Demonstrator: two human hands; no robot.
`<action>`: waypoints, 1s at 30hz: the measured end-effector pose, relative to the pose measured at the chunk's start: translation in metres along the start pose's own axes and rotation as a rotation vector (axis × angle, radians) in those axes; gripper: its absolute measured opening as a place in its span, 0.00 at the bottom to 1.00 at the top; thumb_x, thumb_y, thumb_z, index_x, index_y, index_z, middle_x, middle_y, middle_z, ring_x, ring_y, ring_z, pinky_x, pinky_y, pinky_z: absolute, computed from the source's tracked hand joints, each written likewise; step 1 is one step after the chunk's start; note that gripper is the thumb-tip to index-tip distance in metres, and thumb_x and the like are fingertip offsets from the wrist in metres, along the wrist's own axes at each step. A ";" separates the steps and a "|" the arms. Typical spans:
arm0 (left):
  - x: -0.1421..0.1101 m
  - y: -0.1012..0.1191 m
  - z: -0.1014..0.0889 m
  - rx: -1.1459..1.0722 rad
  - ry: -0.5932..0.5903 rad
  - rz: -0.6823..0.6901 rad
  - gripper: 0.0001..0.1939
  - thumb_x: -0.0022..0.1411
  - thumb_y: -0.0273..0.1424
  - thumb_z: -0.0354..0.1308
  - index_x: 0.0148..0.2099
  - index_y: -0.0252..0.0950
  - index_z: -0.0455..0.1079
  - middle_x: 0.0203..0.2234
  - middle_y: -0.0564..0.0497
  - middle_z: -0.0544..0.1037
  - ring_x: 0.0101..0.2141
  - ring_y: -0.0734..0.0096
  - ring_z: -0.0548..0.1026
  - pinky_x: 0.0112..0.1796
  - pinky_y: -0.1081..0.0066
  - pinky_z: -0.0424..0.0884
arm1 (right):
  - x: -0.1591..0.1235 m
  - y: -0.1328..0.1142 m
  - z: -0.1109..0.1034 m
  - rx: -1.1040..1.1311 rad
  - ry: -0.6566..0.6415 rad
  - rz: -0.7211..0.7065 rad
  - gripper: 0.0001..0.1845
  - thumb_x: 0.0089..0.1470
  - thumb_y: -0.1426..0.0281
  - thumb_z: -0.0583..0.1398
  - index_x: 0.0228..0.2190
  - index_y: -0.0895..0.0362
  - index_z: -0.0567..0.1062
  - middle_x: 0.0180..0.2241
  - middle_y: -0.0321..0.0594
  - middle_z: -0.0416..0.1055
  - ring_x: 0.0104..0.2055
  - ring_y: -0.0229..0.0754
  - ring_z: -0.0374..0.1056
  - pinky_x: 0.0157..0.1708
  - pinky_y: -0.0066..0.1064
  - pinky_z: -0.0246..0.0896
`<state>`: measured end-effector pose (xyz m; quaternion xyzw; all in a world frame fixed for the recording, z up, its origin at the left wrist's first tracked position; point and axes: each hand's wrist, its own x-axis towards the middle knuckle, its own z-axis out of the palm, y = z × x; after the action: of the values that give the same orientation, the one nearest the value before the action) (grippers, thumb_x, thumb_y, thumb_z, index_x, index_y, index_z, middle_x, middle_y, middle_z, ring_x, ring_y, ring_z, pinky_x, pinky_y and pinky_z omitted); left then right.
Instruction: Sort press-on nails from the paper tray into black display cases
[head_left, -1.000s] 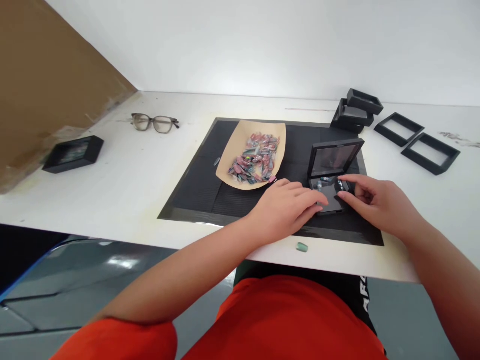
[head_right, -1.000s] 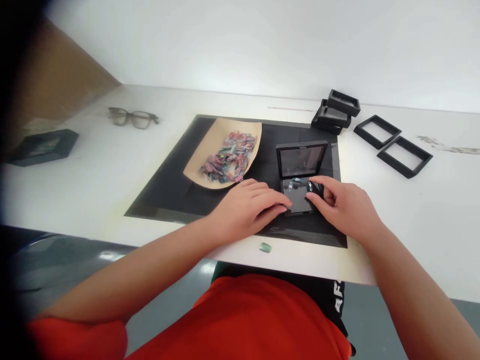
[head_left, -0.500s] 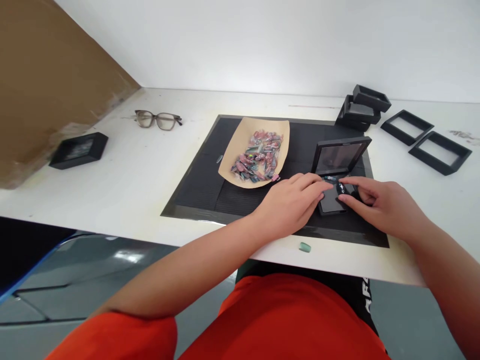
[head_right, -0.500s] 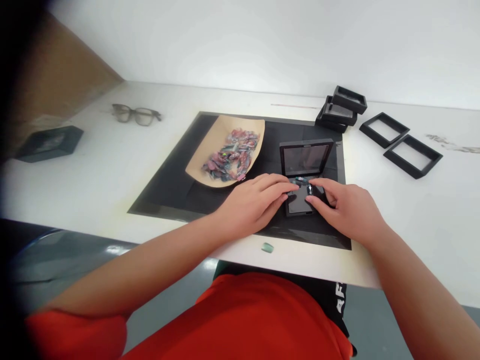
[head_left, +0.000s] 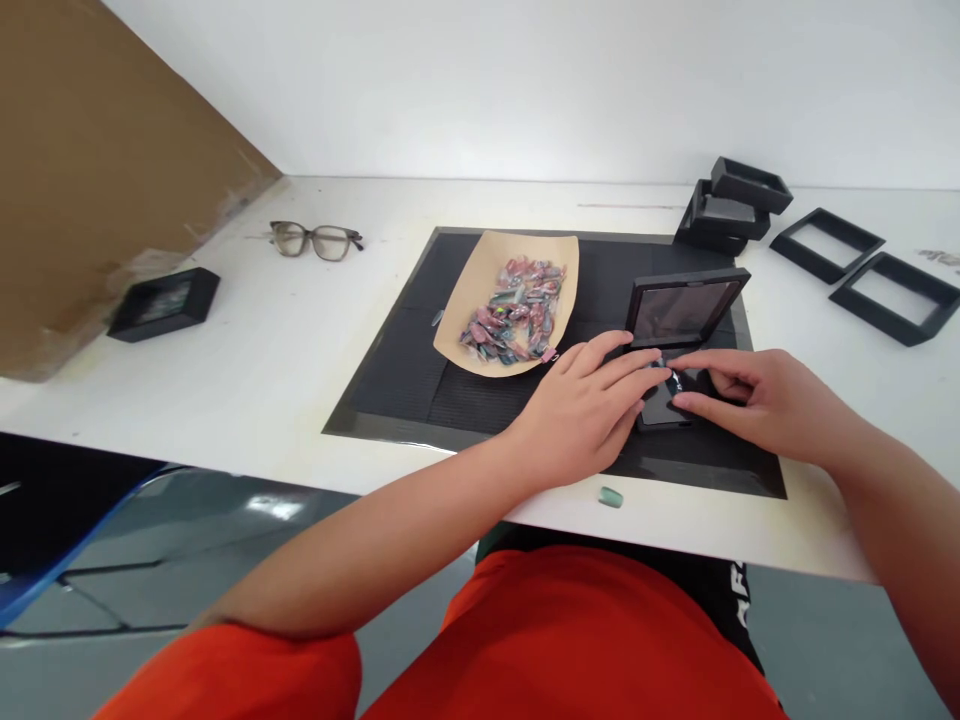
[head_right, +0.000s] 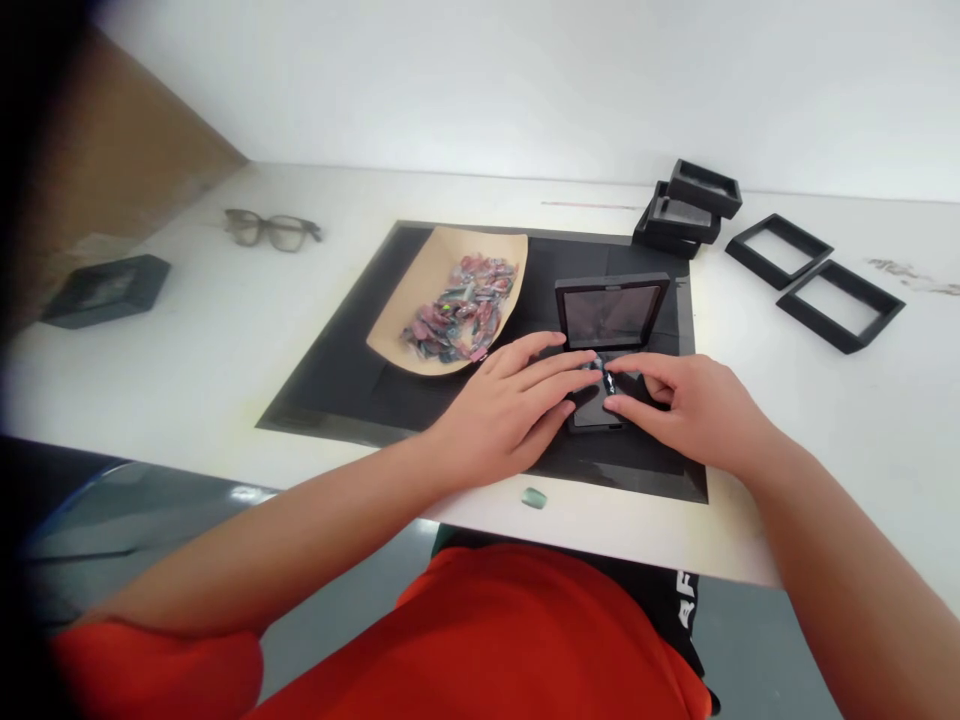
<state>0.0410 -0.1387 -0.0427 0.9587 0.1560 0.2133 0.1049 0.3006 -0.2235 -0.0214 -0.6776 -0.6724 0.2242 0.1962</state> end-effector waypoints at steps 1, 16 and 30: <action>-0.001 0.000 0.000 0.000 -0.014 0.004 0.24 0.81 0.28 0.47 0.72 0.34 0.71 0.68 0.42 0.78 0.72 0.47 0.68 0.66 0.50 0.71 | -0.002 0.000 -0.001 0.019 -0.024 -0.003 0.34 0.60 0.35 0.63 0.50 0.48 0.88 0.20 0.28 0.54 0.21 0.38 0.49 0.22 0.33 0.49; 0.000 0.004 -0.009 -0.029 -0.009 -0.020 0.22 0.84 0.41 0.49 0.65 0.35 0.76 0.56 0.41 0.84 0.56 0.54 0.79 0.52 0.56 0.77 | -0.007 0.005 0.003 -0.080 0.168 0.039 0.32 0.62 0.39 0.62 0.51 0.49 0.87 0.19 0.29 0.57 0.20 0.39 0.54 0.24 0.34 0.54; -0.006 0.012 -0.001 0.123 -0.006 -0.016 0.20 0.83 0.38 0.50 0.60 0.34 0.78 0.54 0.41 0.83 0.51 0.54 0.79 0.45 0.58 0.76 | -0.008 0.004 0.004 -0.124 0.163 0.061 0.33 0.62 0.37 0.61 0.51 0.48 0.86 0.18 0.29 0.59 0.19 0.40 0.55 0.24 0.35 0.54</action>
<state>0.0380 -0.1518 -0.0409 0.9627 0.1761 0.1997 0.0480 0.3013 -0.2313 -0.0268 -0.7246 -0.6458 0.1321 0.2011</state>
